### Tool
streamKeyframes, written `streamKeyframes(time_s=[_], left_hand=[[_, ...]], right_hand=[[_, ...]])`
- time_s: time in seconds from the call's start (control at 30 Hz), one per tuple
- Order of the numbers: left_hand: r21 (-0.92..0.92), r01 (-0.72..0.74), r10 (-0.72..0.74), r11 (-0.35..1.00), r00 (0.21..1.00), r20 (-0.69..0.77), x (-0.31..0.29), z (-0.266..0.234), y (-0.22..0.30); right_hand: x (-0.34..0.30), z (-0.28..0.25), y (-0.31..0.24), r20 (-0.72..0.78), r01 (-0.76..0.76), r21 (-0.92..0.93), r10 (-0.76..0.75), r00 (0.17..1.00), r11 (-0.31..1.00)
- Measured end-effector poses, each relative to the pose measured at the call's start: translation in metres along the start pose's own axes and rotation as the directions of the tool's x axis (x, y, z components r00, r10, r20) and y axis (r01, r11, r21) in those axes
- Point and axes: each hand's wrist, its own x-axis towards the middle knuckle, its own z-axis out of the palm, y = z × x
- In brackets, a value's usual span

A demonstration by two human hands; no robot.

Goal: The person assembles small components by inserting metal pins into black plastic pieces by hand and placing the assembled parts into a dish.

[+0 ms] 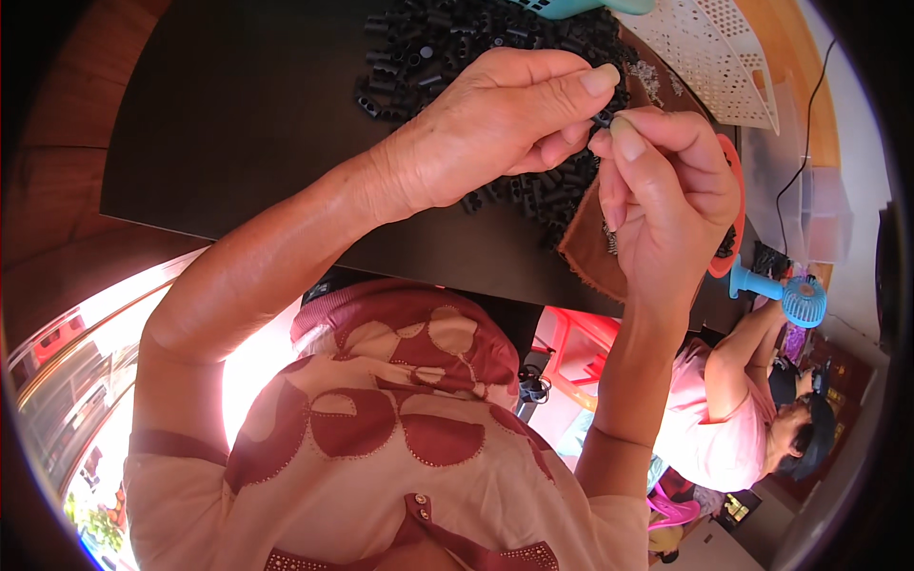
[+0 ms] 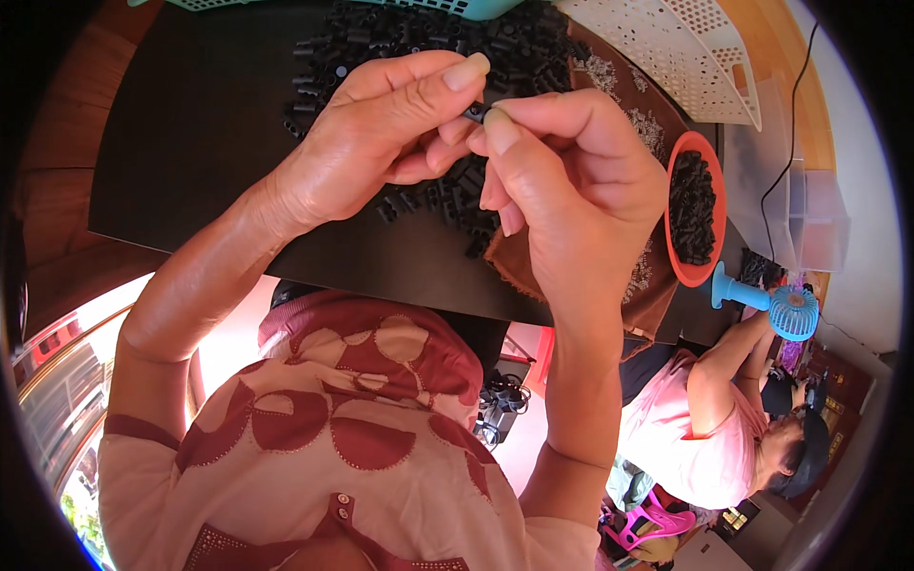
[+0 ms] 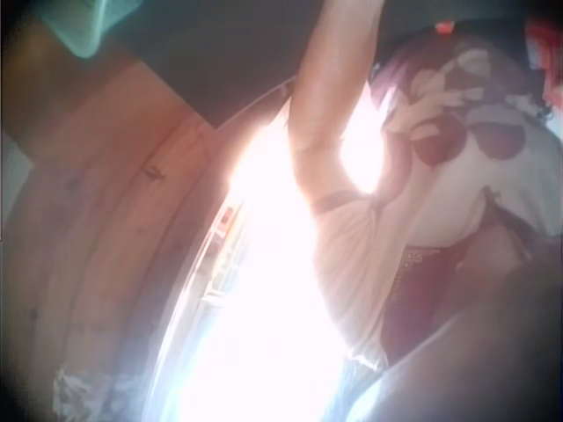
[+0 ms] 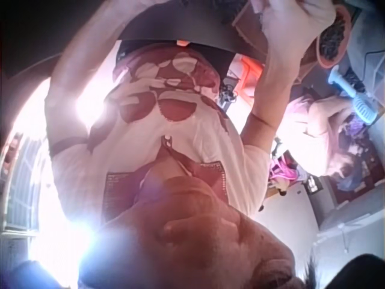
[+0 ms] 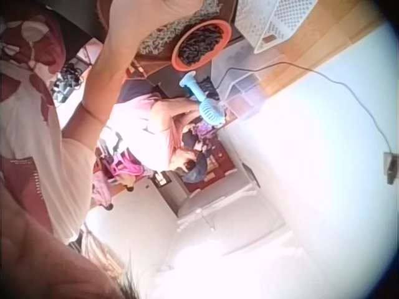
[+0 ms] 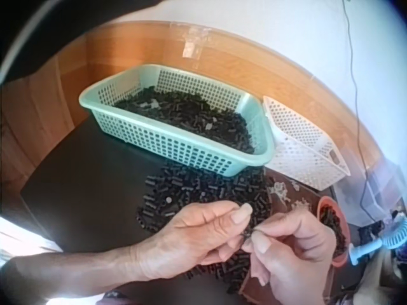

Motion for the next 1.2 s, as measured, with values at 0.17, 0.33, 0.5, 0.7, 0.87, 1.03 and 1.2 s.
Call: streamKeyframes(time_s=[0.17,0.33,0.5,0.7,0.87,1.03,1.2], left_hand=[[-0.053,0.018,-0.016,0.998,0.999,0.029,0.001,-0.002,0.001],[0.058,-0.029,0.029,0.998,1.000,0.001,0.003,0.000,0.000],[0.056,0.019,-0.014,0.998,0.996,-0.087,0.003,-0.001,0.002],[0.064,-0.027,0.029,0.998,0.999,-0.020,0.005,-0.002,-0.001],[0.104,-0.016,0.014,0.994,1.000,0.021,0.004,-0.003,0.002],[0.180,-0.094,0.082,0.979,0.994,0.072,0.003,-0.003,-0.003],[0.188,-0.086,0.072,0.978,0.994,0.078,0.004,-0.001,-0.001]], right_hand=[[-0.002,-0.003,0.007,0.008,0.069,-0.085,-0.069,0.998,0.994],[-0.008,-0.001,0.014,-0.027,0.124,-0.188,-0.131,0.991,0.974],[-0.011,0.007,0.021,-0.029,0.205,-0.246,-0.218,0.975,0.947],[-0.012,0.000,0.028,0.047,0.334,-0.370,-0.341,0.939,0.867],[-0.019,0.000,0.027,0.071,0.361,-0.507,-0.379,0.923,0.783],[-0.029,0.009,0.030,-0.027,0.299,-0.312,-0.323,0.946,0.902],[-0.021,-0.002,0.026,0.038,0.314,-0.298,-0.318,0.947,0.901]])
